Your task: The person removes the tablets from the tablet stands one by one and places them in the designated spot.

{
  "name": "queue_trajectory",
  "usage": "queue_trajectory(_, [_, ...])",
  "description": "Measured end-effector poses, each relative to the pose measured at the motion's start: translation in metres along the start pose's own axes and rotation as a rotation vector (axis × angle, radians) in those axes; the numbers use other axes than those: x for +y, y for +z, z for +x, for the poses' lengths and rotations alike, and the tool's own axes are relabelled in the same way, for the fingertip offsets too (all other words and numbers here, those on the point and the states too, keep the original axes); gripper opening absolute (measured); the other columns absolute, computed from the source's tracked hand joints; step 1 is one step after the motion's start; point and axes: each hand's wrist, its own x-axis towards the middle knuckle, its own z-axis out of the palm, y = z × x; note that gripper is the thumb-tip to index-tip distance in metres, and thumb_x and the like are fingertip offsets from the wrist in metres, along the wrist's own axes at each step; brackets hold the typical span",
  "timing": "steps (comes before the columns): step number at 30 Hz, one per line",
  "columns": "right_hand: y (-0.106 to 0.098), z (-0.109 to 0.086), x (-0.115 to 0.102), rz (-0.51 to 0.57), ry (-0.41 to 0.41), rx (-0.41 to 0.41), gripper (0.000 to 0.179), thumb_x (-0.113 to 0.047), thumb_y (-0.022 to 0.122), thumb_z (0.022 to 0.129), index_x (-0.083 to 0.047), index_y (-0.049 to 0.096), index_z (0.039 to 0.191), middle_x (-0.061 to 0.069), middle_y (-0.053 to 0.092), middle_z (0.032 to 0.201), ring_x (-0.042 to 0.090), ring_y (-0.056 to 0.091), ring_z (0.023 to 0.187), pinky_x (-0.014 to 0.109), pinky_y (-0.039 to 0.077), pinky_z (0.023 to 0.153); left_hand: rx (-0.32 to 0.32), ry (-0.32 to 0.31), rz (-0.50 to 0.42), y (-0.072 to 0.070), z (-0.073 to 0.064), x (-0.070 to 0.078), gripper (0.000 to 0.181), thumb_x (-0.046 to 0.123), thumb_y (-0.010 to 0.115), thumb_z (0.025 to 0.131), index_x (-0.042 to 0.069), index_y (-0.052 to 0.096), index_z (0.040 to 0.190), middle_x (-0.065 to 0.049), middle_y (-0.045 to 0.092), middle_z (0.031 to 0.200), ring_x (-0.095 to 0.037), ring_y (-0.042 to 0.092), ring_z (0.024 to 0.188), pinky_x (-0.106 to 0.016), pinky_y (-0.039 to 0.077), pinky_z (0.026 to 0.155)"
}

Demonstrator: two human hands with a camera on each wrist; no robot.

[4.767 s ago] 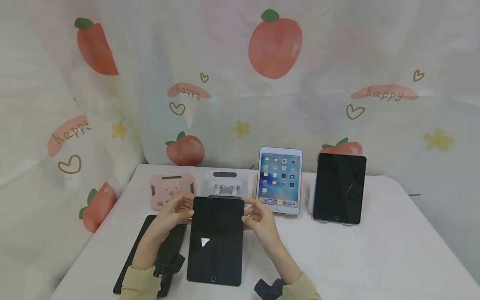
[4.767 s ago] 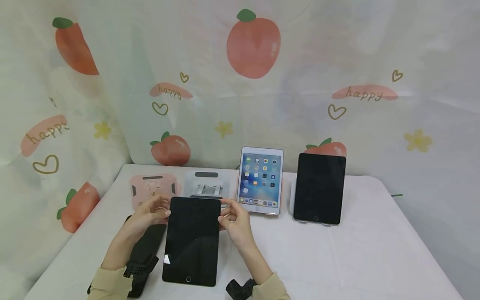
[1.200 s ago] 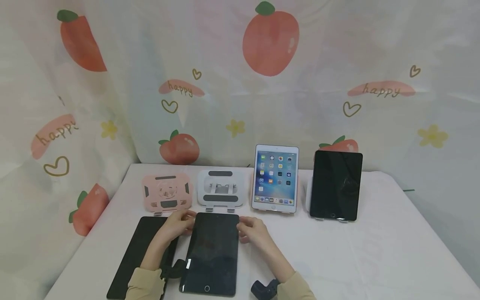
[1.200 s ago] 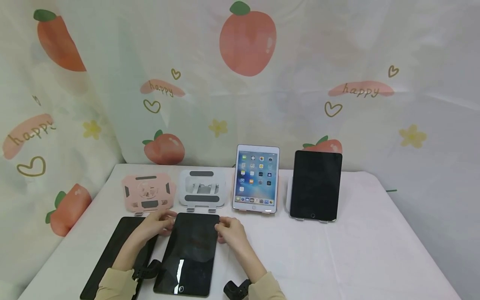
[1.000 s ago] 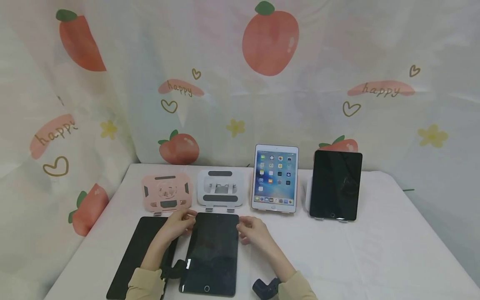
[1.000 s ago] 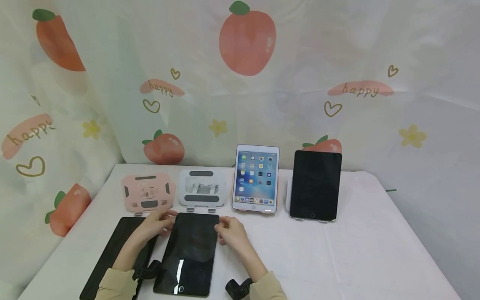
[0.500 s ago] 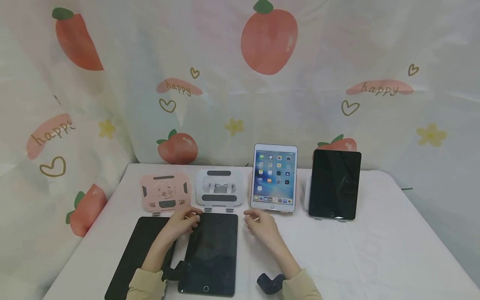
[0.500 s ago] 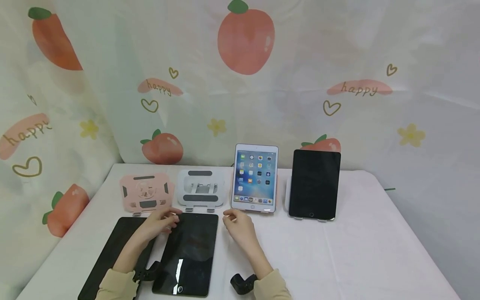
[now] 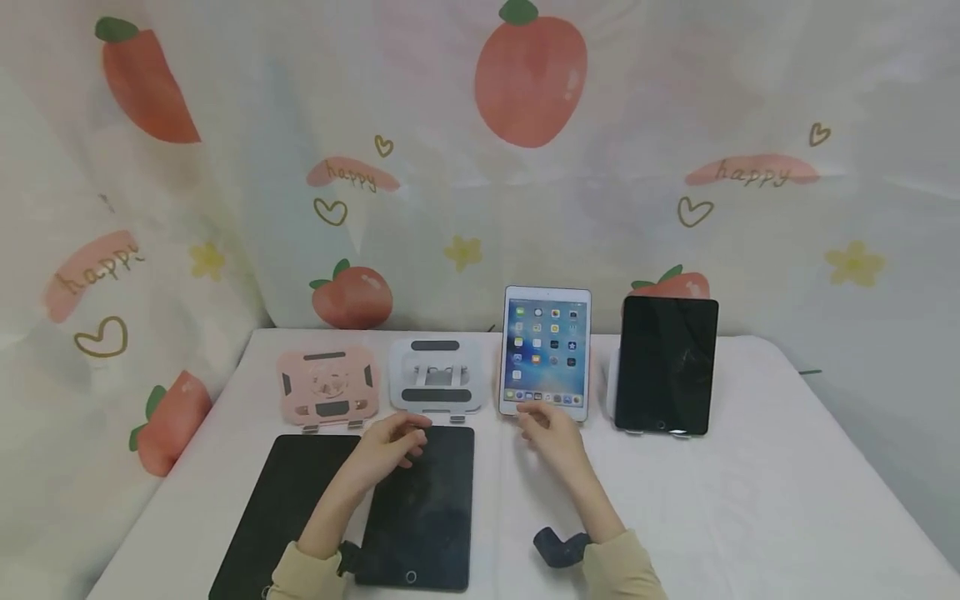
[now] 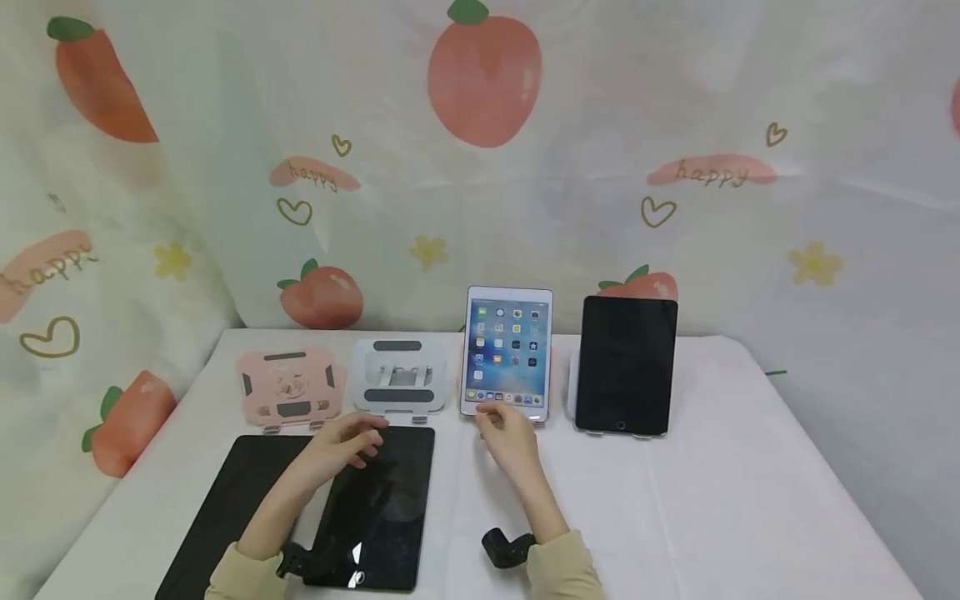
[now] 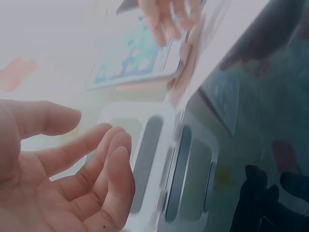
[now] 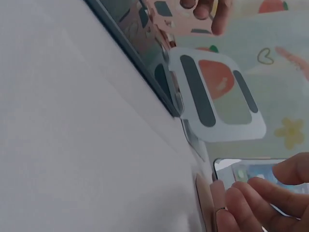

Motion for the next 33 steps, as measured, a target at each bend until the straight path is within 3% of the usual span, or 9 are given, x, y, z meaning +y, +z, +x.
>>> queue_trajectory(5, [-0.013, 0.004, 0.005, -0.071, -0.071, 0.075, 0.024, -0.016, 0.058, 0.093, -0.007, 0.067, 0.114, 0.013, 0.069, 0.104, 0.019, 0.062, 0.088, 0.025, 0.048, 0.074, -0.052, 0.058, 0.011, 0.018, 0.001, 0.008, 0.027, 0.012, 0.054, 0.095, -0.001, 0.06, 0.118, -0.021, 0.065, 0.1, -0.017, 0.063, 0.083, -0.03, 0.055, 0.07])
queue_trajectory(9, [-0.022, 0.009, 0.008, -0.058, -0.108, 0.106, 0.022, -0.015, 0.059, 0.094, -0.006, 0.068, 0.111, 0.014, 0.07, 0.103, 0.02, 0.062, 0.089, 0.024, 0.048, 0.074, -0.091, 0.106, 0.028, 0.031, 0.006, 0.017, 0.027, 0.013, 0.056, 0.095, 0.0, 0.061, 0.117, -0.021, 0.067, 0.103, -0.016, 0.063, 0.083, -0.029, 0.055, 0.069])
queue_trajectory(15, [-0.035, 0.018, 0.006, -0.056, -0.136, 0.14, 0.021, -0.013, 0.058, 0.094, -0.003, 0.068, 0.11, 0.016, 0.07, 0.099, 0.021, 0.063, 0.087, 0.02, 0.048, 0.071, -0.098, 0.104, 0.065, 0.043, 0.024, 0.031, 0.025, 0.016, 0.055, 0.095, 0.007, 0.063, 0.117, -0.015, 0.067, 0.099, -0.017, 0.064, 0.083, -0.029, 0.056, 0.07])
queue_trajectory(24, [-0.05, 0.029, 0.001, -0.106, -0.128, 0.154, 0.022, -0.013, 0.055, 0.095, -0.004, 0.067, 0.112, 0.017, 0.069, 0.107, 0.026, 0.061, 0.094, 0.026, 0.046, 0.077, -0.087, 0.116, 0.054, 0.054, 0.056, 0.045, 0.026, 0.014, 0.054, 0.095, 0.004, 0.063, 0.117, -0.02, 0.066, 0.098, -0.025, 0.066, 0.084, -0.031, 0.057, 0.071])
queue_trajectory(33, [-0.065, 0.039, -0.003, -0.172, -0.215, 0.177, 0.022, -0.012, 0.054, 0.094, -0.003, 0.067, 0.11, 0.016, 0.069, 0.107, 0.026, 0.061, 0.091, 0.029, 0.047, 0.078, -0.078, 0.104, 0.068, 0.055, 0.081, 0.058, 0.024, 0.014, 0.053, 0.095, 0.006, 0.063, 0.115, -0.015, 0.066, 0.096, -0.026, 0.065, 0.085, -0.029, 0.056, 0.071])
